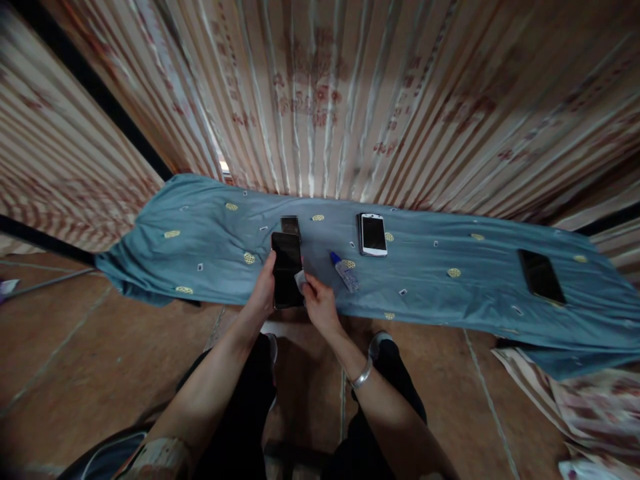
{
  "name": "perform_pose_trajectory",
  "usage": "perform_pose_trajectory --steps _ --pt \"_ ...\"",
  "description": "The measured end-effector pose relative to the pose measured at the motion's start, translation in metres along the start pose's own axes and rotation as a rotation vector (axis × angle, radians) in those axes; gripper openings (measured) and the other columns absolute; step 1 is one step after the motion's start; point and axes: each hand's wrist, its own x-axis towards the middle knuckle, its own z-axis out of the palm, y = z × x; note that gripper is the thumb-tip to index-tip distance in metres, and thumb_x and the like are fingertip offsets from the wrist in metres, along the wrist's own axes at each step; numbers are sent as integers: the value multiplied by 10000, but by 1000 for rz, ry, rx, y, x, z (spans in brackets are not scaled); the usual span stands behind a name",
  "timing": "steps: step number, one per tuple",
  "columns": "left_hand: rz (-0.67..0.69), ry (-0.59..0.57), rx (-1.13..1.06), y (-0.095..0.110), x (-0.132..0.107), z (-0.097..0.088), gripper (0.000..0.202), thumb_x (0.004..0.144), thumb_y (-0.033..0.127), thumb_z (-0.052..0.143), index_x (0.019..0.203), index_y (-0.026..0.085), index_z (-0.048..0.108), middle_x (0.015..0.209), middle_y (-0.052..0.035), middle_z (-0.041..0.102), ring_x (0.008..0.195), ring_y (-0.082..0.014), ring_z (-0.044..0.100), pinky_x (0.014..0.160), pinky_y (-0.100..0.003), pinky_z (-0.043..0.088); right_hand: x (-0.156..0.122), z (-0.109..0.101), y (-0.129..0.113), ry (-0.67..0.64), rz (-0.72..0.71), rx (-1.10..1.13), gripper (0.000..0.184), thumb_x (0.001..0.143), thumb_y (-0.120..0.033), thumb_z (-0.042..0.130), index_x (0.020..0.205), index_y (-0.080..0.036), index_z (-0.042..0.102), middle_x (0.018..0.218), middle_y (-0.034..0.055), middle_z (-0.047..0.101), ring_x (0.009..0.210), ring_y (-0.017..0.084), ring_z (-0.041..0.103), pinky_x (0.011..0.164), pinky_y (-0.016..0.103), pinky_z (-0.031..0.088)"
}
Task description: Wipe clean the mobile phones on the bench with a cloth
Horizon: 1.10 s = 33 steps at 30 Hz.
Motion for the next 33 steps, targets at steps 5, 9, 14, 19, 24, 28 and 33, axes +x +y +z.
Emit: perform_pose_trajectory --steps 5,9,14,19,24,28,33 --pt "-66 9 -64 12 -7 11 570 972 555 438 1139 78 701 855 -132 782 783 -233 755 742 -327 596 -7 -3 -5 -37 36 76 334 819 -374 609 1071 -249 787 1104 18 788 1098 260 704 1068 449 487" --pt "-61 44 -88 17 -7 14 596 1020 510 319 1211 73 675 855 -130 783 750 -214 752 727 -313 590 -14 -4 -13 -97 69 150 344 808 -339 591 1081 -262 784 1089 -4 790 1094 252 703 1065 437 490" --pt "-36 37 -95 17 1 11 616 1011 538 340 1210 61 676 806 -112 773 631 -180 713 656 -280 568 -19 -7 -16 -146 122 226 334 791 -384 674 1090 -274 775 1089 -4 786 1095 246 702 1066 426 490" --pt "8 54 -79 15 3 10 597 1008 552 349 1151 82 688 765 -84 754 571 -148 677 594 -245 544 -22 -8 -11 -154 260 388 379 701 -433 796 1031 -248 771 1028 30 797 1014 237 726 966 400 552" --pt "70 98 -60 9 3 14 546 1002 562 364 1115 127 674 747 -50 726 580 -138 671 589 -241 546 -22 -7 -7 -200 396 503 365 630 -458 850 868 -195 764 751 47 785 666 202 719 675 327 589" --pt "147 125 -27 2 4 17 447 979 529 465 1080 150 678 783 -34 718 629 -129 674 622 -231 547 -20 -8 -4 -221 448 480 312 625 -459 840 713 -183 724 661 45 752 559 177 673 561 291 558" --pt "197 159 17 -3 5 16 426 921 552 565 1033 158 682 783 -17 701 610 -115 639 591 -221 508 -21 -5 -2 -210 510 479 235 637 -397 816 665 -189 709 706 71 770 605 202 693 576 310 582"
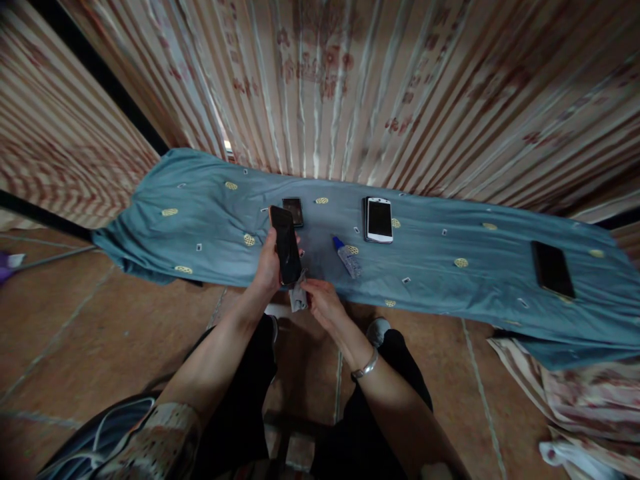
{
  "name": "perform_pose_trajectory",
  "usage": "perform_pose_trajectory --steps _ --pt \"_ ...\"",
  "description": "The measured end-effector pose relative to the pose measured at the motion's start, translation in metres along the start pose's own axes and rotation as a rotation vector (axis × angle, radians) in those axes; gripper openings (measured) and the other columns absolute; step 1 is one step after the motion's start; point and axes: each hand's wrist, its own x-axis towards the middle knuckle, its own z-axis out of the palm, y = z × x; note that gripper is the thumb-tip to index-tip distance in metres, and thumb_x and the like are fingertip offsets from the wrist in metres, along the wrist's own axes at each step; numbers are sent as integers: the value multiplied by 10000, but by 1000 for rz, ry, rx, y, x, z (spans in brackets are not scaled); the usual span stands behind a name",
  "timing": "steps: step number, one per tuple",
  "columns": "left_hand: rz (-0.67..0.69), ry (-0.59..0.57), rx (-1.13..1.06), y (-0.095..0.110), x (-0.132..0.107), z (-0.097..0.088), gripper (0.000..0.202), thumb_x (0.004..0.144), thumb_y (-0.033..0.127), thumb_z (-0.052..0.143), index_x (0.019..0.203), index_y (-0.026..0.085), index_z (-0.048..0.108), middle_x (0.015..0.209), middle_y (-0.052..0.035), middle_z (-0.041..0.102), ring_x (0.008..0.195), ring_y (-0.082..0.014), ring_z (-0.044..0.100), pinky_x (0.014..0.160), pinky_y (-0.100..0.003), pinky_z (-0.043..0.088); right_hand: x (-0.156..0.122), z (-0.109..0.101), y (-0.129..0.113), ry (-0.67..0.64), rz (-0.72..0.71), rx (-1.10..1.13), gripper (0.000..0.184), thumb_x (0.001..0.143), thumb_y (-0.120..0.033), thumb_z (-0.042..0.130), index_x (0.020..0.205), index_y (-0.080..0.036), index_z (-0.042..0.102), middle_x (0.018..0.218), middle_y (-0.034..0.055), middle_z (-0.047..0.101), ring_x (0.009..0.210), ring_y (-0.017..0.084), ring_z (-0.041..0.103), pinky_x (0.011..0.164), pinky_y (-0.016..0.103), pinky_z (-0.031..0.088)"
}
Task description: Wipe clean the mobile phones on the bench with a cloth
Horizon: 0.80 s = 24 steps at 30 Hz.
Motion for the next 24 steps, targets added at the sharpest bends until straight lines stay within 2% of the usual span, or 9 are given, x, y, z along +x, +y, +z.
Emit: perform_pose_trajectory --steps 4,8,13,19,21,24 --pt "8 -22 49 -2 0 -3 435 882 577 607 977 159 678 764 -10 690 540 -98 586 503 -212 427 -3 6 1 -20 45 27 173 680 -344 767 643 -188 700 673 68 759 578 200 689 562 309 588" --pt "17 7 64 0 0 -4 380 915 532 578 919 166 678 744 -1 673 549 -95 572 539 -212 447 -8 12 -4 -89 85 19 165 693 -332 729 618 -195 676 647 70 748 581 216 702 556 323 591" --pt "73 7 48 5 -3 -1 247 920 408 624 1050 207 682 704 44 637 553 -83 555 554 -191 438 -18 16 -17 -189 45 -57 255 727 -424 743 657 -193 661 616 52 726 605 222 718 596 331 597" --pt "-100 -11 -17 9 -2 -4 392 911 547 586 947 168 676 699 1 668 512 -99 587 532 -221 464 -29 7 -41 -248 35 -111 298 679 -457 799 709 -182 687 628 13 712 564 156 669 587 258 543" --pt "-164 -40 -23 8 -3 -4 448 921 580 547 897 152 679 693 -18 680 517 -114 608 527 -235 475 -30 0 -49 -216 -2 -141 280 683 -443 791 759 -188 702 666 12 720 605 166 671 613 271 543" --pt "-231 -91 -33 3 -7 -4 572 908 674 488 875 144 698 672 -45 692 560 -153 654 548 -258 506 -24 -11 -59 -44 -160 -173 272 659 -439 789 780 -213 697 731 7 726 646 174 651 639 291 535"
